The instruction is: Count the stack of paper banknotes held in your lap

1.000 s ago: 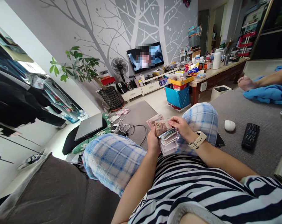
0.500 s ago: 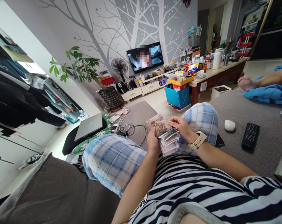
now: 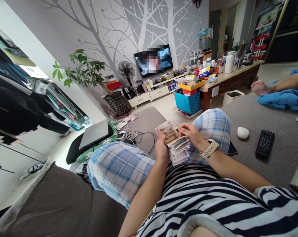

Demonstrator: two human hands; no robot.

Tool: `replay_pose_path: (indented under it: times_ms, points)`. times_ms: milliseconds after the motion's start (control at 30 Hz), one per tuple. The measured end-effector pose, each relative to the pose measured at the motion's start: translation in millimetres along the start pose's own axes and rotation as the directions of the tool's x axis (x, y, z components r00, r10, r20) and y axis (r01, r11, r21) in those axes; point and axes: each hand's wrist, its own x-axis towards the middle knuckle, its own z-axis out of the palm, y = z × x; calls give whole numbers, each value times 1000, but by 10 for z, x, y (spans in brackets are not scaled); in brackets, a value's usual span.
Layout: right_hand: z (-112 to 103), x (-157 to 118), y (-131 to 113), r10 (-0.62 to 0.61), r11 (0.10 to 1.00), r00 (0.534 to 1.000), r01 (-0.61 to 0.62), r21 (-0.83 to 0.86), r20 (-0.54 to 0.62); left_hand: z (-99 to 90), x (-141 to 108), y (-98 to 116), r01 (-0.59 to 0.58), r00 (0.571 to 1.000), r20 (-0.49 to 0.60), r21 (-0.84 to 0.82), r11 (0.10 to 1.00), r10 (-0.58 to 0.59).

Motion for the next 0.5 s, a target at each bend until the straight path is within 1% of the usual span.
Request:
replay_pose_path:
  times_ms: [100,167,367,500]
  points:
    - [9,29,33,37,998,998,-34,55,-45,-11,1,-8,15,997,82,-17,1000,-14]
    - [14,41,46,45,997,998,-42,68,-51,-19,-1,-15,27,992,122,-33,999,-23]
    - [9,36,26,40,999,999,-40,-20,-31,-35,0,-27,22,994,108,10,1000,-23]
    - [3,31,28,26,999,999,-27,-24,-41,-34,28,-39,10,998,68,28,1000,-12]
